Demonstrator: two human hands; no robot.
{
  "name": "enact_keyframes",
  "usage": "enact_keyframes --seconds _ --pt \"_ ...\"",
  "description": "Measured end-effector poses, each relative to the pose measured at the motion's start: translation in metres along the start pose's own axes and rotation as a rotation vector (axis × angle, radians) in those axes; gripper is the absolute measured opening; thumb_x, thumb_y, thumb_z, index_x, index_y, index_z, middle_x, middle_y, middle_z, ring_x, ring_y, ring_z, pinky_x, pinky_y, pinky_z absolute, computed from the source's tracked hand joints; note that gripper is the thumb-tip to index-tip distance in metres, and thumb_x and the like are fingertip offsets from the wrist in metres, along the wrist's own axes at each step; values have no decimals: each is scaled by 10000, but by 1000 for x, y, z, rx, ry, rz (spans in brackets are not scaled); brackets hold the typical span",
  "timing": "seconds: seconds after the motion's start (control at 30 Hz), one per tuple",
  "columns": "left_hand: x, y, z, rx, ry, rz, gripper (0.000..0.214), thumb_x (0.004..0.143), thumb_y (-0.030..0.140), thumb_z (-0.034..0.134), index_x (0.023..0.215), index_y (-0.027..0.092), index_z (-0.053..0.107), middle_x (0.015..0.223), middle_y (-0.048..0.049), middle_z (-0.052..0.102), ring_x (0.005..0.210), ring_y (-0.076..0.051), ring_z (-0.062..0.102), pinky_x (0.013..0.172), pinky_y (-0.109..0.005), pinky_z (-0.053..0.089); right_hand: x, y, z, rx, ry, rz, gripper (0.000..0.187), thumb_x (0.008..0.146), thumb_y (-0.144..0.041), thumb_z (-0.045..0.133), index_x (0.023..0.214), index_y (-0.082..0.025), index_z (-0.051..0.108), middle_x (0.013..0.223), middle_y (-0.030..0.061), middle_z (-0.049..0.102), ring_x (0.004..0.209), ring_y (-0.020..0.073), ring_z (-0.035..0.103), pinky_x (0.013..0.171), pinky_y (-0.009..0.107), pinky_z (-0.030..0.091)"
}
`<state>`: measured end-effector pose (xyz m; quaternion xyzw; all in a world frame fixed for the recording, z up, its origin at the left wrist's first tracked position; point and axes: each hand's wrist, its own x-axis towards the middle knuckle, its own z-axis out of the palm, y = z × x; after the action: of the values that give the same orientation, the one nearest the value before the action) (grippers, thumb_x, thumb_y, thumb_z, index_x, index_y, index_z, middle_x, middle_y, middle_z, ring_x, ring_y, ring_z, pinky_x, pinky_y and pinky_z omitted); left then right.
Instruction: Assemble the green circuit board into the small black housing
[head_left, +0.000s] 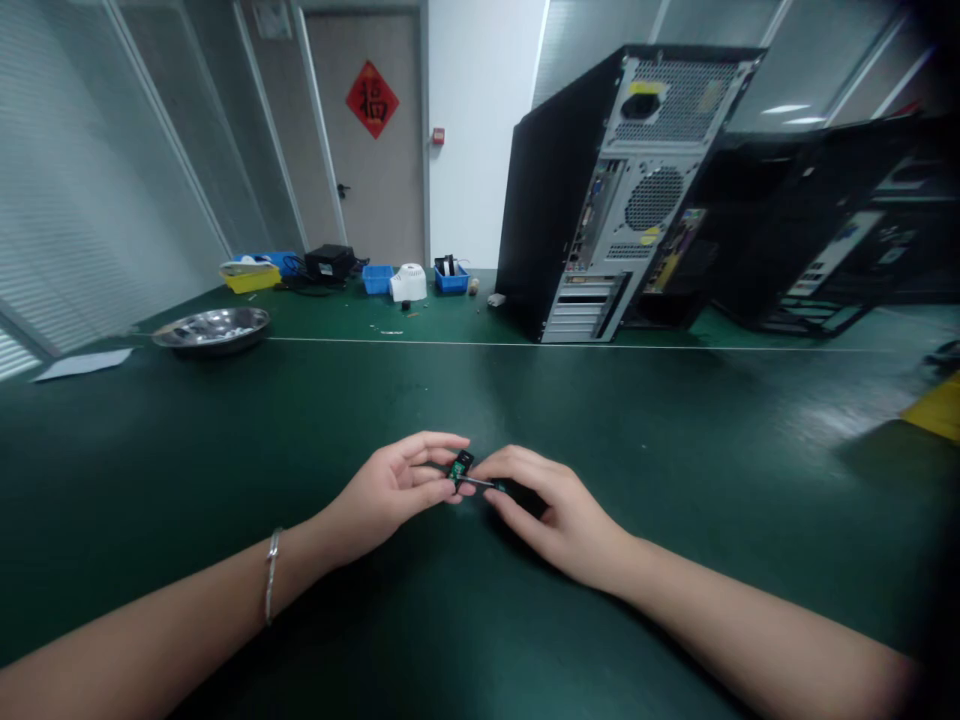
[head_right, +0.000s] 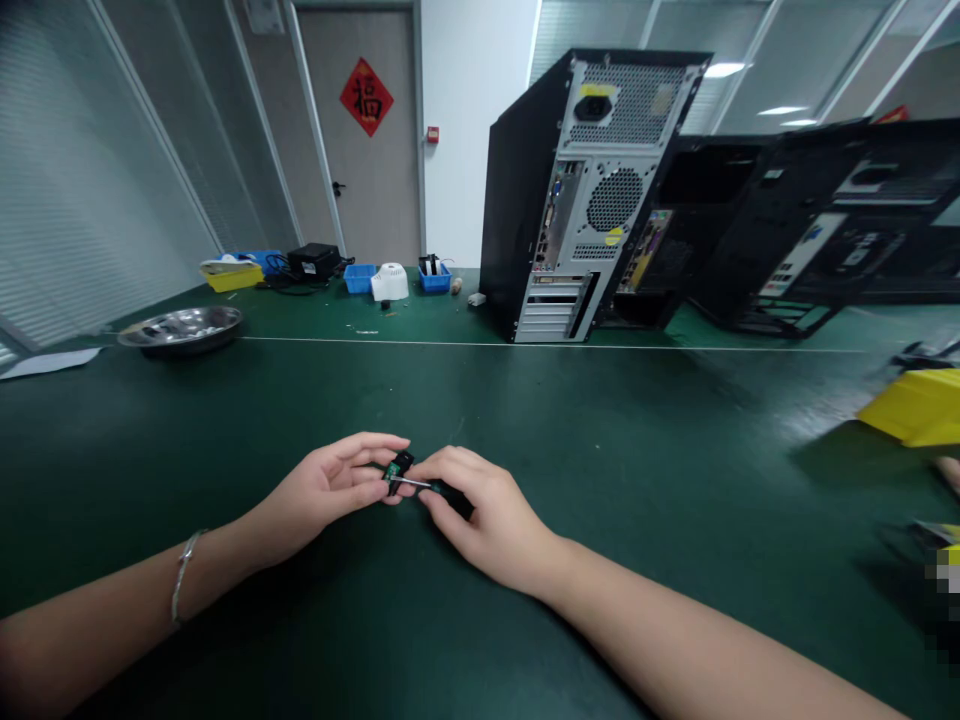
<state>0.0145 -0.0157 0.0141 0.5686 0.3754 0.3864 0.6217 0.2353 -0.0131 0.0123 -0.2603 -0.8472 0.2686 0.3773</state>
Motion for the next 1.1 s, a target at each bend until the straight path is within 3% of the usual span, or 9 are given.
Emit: enact_keyframes --seconds 0.1,0.33,0.53,0.67,0.8,1.1 --pt "1 -3 -1 24 -55 -33 485 796 180 737 1251 177 570 968 -62 717 951 -222 710 917 -382 512 -1 2 0 -5 5 5 226 942 -129 535 1117 -210 653 1014 69 689 939 181 633 853 331 518" --pt "2 -4 -3 58 31 49 387 716 166 802 1024 193 569 855 42 554 774 -111 641 751 -264 508 0 0 0 -13 -10 -3 243 948 -153 537 1143 -223 665 1015 73 694 936 181 642 845 328 531" --pt "3 -1 -3 120 125 107 323 701 158 807 834 170 512 965 -2 611 771 -100 611 713 -252 494 0 -1 -1 -31 -13 5 228 960 -181 528 1132 -220 672 1004 74 695 928 179 650 840 322 538" --pt "-1 0 -2 204 102 78 289 727 198 795 854 166 537 818 -1 646 748 -143 641 701 -291 510 0 0 0 -44 -15 9 237 961 -184 527 1142 -223 674 999 73 697 927 177 649 835 317 538" --pt "-2 -1 -1 228 67 118 271 735 201 792 868 165 558 927 -33 676 851 -162 643 790 -317 518 1 -1 0 -51 -28 -1 235 965 -197 522 1141 -220 676 997 79 694 920 180 649 825 320 542" --pt "-1 3 2 278 45 232 145 839 232 677 959 153 654 954 -57 643 910 -191 650 832 -329 528 0 0 1 -68 21 19 229 968 -200 510 1132 -222 667 961 72 692 893 186 645 806 329 536"
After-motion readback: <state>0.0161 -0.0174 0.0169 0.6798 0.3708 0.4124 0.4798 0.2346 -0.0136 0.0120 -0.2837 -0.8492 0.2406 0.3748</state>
